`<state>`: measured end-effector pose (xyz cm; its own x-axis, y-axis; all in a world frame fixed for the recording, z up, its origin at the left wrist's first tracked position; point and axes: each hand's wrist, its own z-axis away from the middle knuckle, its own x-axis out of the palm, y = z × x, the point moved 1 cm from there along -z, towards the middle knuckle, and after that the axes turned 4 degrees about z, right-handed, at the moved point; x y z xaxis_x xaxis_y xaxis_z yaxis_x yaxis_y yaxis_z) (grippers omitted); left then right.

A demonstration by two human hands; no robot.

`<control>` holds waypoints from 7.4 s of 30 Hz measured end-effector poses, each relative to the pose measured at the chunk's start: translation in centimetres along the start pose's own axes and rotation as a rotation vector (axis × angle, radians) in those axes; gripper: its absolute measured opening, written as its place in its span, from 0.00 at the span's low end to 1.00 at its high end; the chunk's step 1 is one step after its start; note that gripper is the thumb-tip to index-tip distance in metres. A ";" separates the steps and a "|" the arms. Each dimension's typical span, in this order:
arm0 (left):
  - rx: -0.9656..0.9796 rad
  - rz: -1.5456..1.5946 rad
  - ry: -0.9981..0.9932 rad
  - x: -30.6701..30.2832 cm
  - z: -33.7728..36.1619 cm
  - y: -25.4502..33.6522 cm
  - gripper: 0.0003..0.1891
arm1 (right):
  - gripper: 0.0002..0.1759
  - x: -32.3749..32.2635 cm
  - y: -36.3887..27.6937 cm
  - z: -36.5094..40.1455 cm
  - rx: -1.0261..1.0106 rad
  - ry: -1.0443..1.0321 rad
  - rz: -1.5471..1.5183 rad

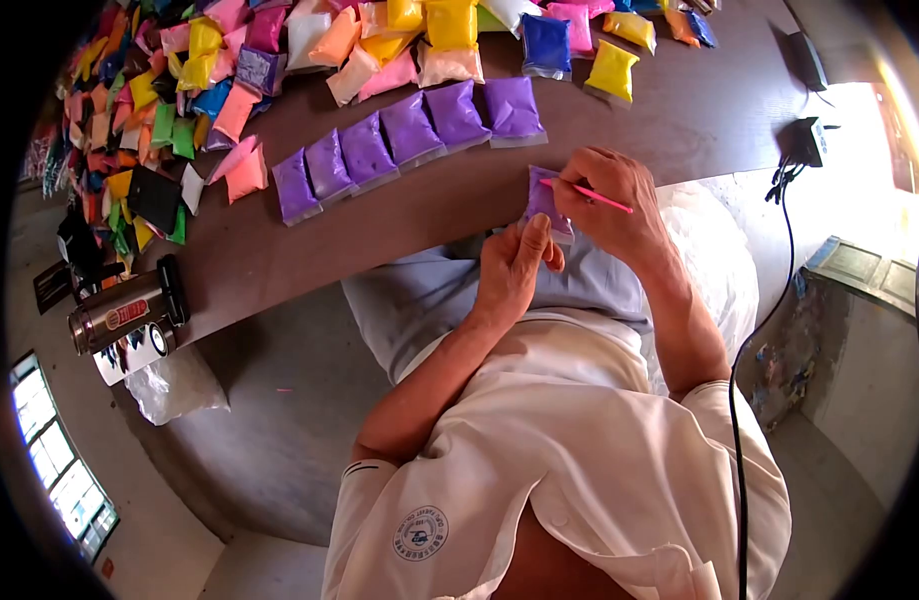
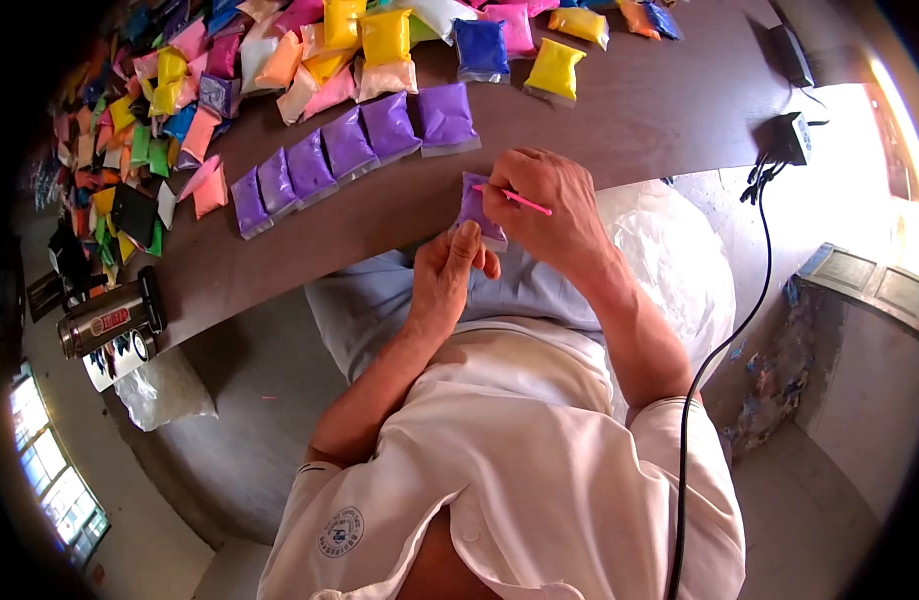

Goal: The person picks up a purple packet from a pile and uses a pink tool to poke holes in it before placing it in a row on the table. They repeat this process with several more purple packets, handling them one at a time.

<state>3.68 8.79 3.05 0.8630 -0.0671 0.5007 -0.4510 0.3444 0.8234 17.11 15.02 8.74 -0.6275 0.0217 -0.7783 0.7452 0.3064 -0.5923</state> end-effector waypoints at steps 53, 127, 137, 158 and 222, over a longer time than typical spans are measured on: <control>0.080 -0.028 -0.017 -0.2 0.3 -0.2 0.25 | 0.07 0.6 1.1 0.0 0.067 0.025 0.012; 0.090 -0.094 -0.005 -0.1 -0.3 -0.1 0.26 | 0.04 -0.3 2.5 1.3 0.068 0.231 0.202; 0.046 -0.067 0.012 -0.7 0.2 -0.8 0.25 | 0.08 -0.3 -0.5 1.8 0.173 -0.065 -0.353; -0.171 0.302 -0.150 -2.7 0.6 -1.3 0.32 | 0.11 0.3 1.9 1.9 0.471 -0.212 -1.252; -0.054 0.016 0.036 0.0 0.3 -1.0 0.22 | 0.05 -1.8 0.9 0.5 -0.142 -0.012 -0.160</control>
<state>4.09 8.22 2.32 0.8638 -0.0277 0.5031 -0.4528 0.3954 0.7991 18.99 14.80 9.52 -0.7317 -0.0486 -0.6799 0.5969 0.4358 -0.6736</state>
